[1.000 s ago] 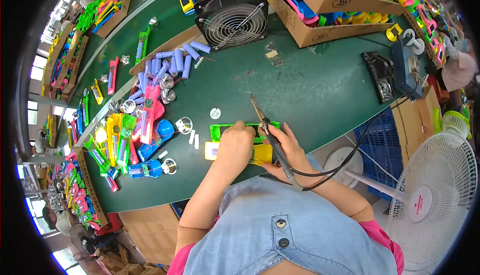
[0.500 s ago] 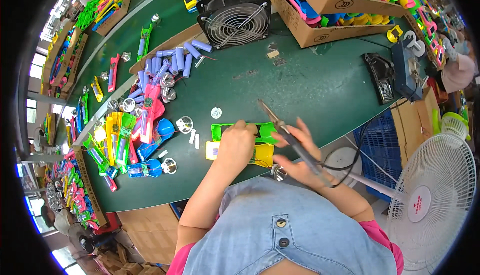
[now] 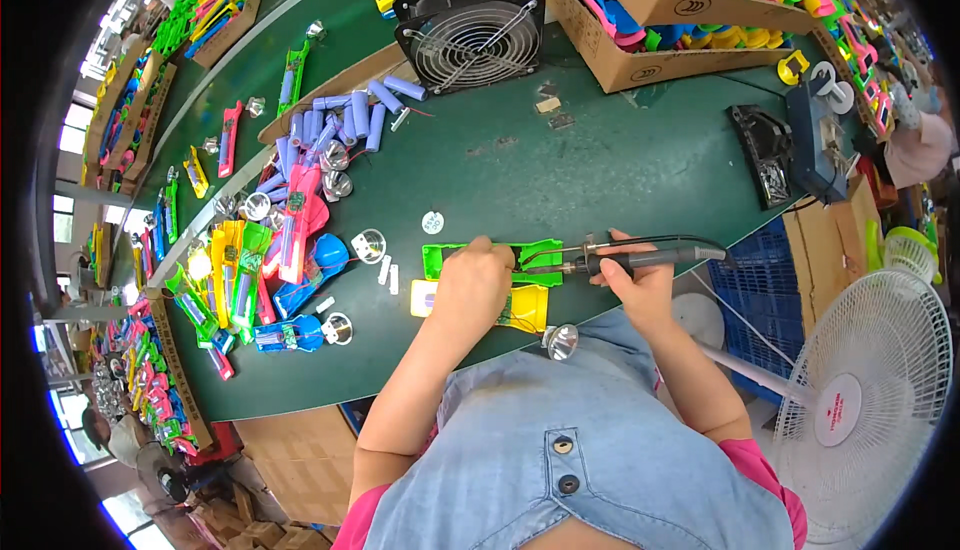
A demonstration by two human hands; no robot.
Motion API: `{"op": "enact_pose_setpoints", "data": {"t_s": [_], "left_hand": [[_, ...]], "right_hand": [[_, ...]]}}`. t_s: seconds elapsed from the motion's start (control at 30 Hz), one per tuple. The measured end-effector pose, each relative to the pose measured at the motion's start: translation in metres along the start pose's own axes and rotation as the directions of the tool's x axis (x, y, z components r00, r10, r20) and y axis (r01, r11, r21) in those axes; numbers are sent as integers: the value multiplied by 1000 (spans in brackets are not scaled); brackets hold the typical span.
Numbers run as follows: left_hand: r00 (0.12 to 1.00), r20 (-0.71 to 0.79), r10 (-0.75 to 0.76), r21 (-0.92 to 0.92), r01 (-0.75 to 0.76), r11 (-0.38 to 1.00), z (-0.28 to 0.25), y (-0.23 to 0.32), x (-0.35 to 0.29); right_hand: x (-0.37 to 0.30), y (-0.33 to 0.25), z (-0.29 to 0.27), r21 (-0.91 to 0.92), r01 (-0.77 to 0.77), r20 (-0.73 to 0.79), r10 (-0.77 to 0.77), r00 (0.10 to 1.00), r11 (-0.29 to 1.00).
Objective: The person handles flashlight casings from cardboard boxes, solders components inside the casings using a soldering iron, and places assembled flashlights onto the conveyor belt.
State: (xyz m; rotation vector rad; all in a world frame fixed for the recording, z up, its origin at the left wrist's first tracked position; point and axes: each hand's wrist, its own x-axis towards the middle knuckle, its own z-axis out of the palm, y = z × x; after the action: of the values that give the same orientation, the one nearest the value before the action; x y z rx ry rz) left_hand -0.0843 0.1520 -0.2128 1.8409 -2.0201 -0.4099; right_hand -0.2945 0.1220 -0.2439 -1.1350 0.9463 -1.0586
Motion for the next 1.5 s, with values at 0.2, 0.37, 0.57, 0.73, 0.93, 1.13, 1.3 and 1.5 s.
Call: {"op": "enact_pose_setpoints", "data": {"t_s": [0.2, 0.37, 0.57, 0.73, 0.93, 1.13, 1.3, 1.5], "left_hand": [[1000, -6, -5, 0, 5, 1000, -1, 2, 1], [1000, 1, -9, 17, 9, 1000, 1, 0, 0], [1000, -8, 3, 44, -3, 999, 0, 1, 0], [1000, -2, 1, 63, -1, 998, 1, 3, 1], [999, 33, -6, 79, 4, 997, 1, 3, 1], [999, 14, -35, 51, 34, 998, -3, 9, 1], [1000, 15, 12, 18, -12, 1000, -4, 6, 0], [991, 132, -2, 26, -2, 1000, -15, 7, -4]], "right_hand": [[1, 8, 2, -30, 38, 14, -37, 999, 999], [-2, 6, 3, -19, 8, 7, -8, 1000, 1000], [-9, -21, 5, -332, 356, 177, -313, 933, 874], [-17, -22, 22, -413, 454, 289, -359, 887, 789], [-18, -6, 44, -483, 328, 446, -94, 890, 812], [-17, -10, 47, -524, 376, 478, -102, 873, 764], [-14, -17, 48, -522, 401, 482, -127, 867, 753], [-15, -20, 52, -552, 403, 512, -85, 855, 730]]}}
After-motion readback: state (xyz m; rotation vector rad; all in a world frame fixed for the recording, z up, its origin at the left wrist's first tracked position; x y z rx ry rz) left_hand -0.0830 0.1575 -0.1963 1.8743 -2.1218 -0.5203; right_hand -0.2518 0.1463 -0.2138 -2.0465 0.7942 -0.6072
